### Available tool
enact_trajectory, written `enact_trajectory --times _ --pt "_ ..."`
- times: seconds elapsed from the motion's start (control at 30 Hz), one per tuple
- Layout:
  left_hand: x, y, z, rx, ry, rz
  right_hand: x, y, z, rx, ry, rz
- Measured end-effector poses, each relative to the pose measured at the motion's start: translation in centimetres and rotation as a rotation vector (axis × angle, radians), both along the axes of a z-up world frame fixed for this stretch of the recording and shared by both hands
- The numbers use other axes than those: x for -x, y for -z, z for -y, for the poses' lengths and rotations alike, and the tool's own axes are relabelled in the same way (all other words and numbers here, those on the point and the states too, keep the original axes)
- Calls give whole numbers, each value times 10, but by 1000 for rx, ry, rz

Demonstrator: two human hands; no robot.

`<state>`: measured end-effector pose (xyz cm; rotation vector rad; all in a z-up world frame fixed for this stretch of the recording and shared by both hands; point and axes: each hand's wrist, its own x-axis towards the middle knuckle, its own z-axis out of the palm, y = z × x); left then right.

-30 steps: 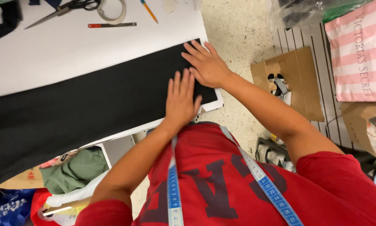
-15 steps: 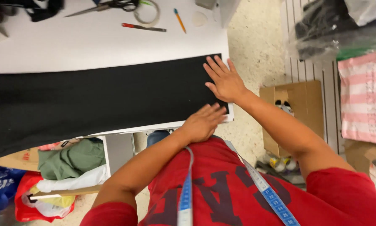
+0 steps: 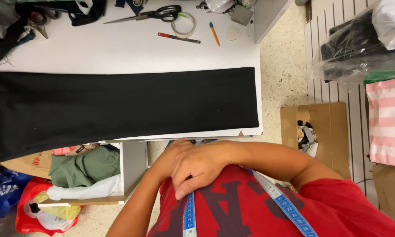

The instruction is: Measuring, marking with chalk, and cutting black fabric on a workbench for tailoring.

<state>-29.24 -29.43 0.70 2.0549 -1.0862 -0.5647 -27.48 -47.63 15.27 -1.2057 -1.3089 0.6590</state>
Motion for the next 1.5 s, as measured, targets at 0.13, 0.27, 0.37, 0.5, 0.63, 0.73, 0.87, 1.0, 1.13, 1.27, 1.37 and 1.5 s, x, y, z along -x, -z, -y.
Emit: enact_trajectory --times 0.13,0.27,0.37,0.5,0.63,0.73,0.87,1.0,1.13,1.27,1.37,1.5 --pt "-10 13 -100 -181 -292 -178 -26 15 31 101 220 202" --pt "4 56 -249 -588 -650 -174 -39 34 80 631 264 -214" --pt "0 39 -278 -608 -791 -163 -66 25 92 1021 263 -515" --pt "-19 -19 -230 -326 -896 124 -159 108 149 1101 1013 -185" --pt "-31 -71 -125 -94 -855 273 -249 194 200 1379 1432 61" --pt "-36 -85 -41 179 -665 171 -261 193 209 1308 1486 5" --pt "-32 -78 87 485 -528 -56 -243 188 243 940 1416 -232" --pt "-39 -93 172 521 -351 -255 -199 214 249 133 1299 -1051" --pt "-61 -79 219 649 -309 -247 -109 213 254 -75 887 -1307" --pt "-82 -52 226 510 -508 -260 -51 196 266 75 588 -1386" --pt "-95 -16 226 339 -725 -250 -48 175 289 347 589 -1070" --pt "-86 16 250 -13 -1139 85 -84 120 308 903 767 -471"
